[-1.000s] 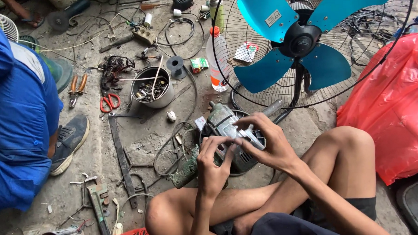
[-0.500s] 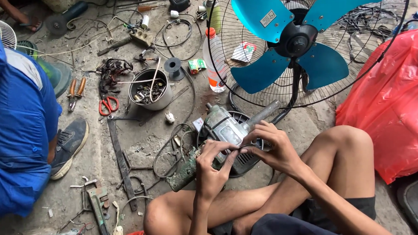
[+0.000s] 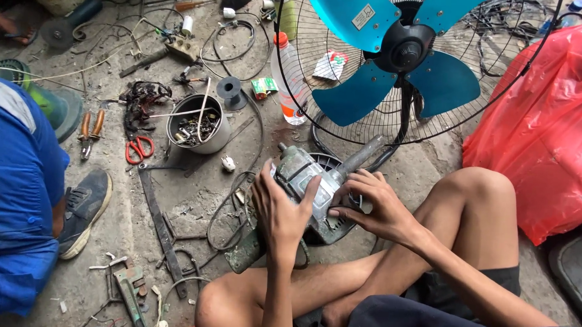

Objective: The person is inspecting and cleaning the housing of an electric motor by hand.

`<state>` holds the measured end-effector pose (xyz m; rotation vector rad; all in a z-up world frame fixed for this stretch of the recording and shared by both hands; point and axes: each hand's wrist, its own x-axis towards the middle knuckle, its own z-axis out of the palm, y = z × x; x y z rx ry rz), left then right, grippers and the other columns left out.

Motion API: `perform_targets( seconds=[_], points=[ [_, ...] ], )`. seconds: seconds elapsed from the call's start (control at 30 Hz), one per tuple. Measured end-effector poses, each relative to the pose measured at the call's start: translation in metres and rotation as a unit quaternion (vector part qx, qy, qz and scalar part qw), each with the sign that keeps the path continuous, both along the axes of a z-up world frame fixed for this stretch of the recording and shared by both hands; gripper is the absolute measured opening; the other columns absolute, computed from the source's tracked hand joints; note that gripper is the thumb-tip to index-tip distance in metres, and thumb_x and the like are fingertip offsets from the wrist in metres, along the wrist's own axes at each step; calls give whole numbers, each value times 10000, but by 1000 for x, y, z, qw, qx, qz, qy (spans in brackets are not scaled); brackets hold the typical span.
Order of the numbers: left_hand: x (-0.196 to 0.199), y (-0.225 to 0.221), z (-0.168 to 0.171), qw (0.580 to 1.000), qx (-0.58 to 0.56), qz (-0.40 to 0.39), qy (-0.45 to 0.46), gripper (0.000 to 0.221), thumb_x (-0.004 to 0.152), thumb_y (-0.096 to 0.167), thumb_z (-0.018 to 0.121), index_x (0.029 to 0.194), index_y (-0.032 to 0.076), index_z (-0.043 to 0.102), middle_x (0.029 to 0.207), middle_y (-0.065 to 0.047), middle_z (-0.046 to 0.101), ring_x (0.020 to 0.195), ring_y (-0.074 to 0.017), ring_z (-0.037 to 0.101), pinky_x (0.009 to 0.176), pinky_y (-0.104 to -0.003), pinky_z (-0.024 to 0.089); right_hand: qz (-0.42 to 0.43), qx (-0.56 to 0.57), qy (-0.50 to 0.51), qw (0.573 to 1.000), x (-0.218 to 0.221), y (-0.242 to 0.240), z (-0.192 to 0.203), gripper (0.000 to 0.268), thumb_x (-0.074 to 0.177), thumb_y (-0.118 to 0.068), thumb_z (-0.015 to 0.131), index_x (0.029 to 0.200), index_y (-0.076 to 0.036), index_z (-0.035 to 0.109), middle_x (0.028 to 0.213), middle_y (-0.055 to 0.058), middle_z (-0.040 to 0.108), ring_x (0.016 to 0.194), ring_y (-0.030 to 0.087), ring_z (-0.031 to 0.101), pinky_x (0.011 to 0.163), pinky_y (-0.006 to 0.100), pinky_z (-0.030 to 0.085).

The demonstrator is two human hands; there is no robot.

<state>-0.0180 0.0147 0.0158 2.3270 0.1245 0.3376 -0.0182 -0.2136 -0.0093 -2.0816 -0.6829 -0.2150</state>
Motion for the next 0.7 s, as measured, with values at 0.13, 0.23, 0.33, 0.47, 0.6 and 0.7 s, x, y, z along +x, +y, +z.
perform_targets(
  seconds=[0.13,0.23,0.33,0.47,0.6,0.7],
  points=[
    [25,-14,-13,998,40,14,50,1292,906,903,770,1700,-62,444,1499,-390,651,1389,-562,661,1167,-680,507,-8,7,-4,1000,-2,2,-2,173,981,-340,941,1014,-232,811,891,-1,633,880,237,635,849,415,413],
    [33,-18,-13,992,-6,10,127,1341,876,961,714,1719,-49,451,1580,-366,637,1419,-534,673,1203,-663,495,-28,3,-12,1000,-7,4,-3,235,966,-328,964,925,-207,766,876,12,627,875,273,619,831,457,404],
    [31,-18,-21,992,7,23,121,1280,880,941,670,1711,-16,487,1561,-313,651,1408,-500,687,1161,-644,526,-14,-15,-8,1000,-8,2,-7,286,956,-338,969,890,-214,720,878,-2,598,876,270,621,828,450,373],
    [32,-18,-29,994,35,35,102,1187,859,860,721,1684,27,538,1524,-265,674,1387,-483,702,1134,-632,551,-21,-21,-17,999,-11,6,-4,244,984,-356,945,930,-234,740,907,-15,634,882,246,639,824,413,381],
    [29,-20,-25,994,31,37,93,1148,848,807,751,1662,21,561,1498,-258,687,1366,-488,711,1109,-647,564,-39,-52,-42,997,0,2,-6,227,968,-351,955,981,-229,764,943,15,646,939,298,645,868,492,410],
    [30,-21,-29,995,36,47,79,1117,839,762,784,1662,38,571,1496,-241,686,1347,-488,722,1092,-643,578,-6,-98,-55,994,-15,9,-2,281,897,-331,978,1005,-260,729,1026,-15,675,1061,281,642,917,495,388]
  ],
)
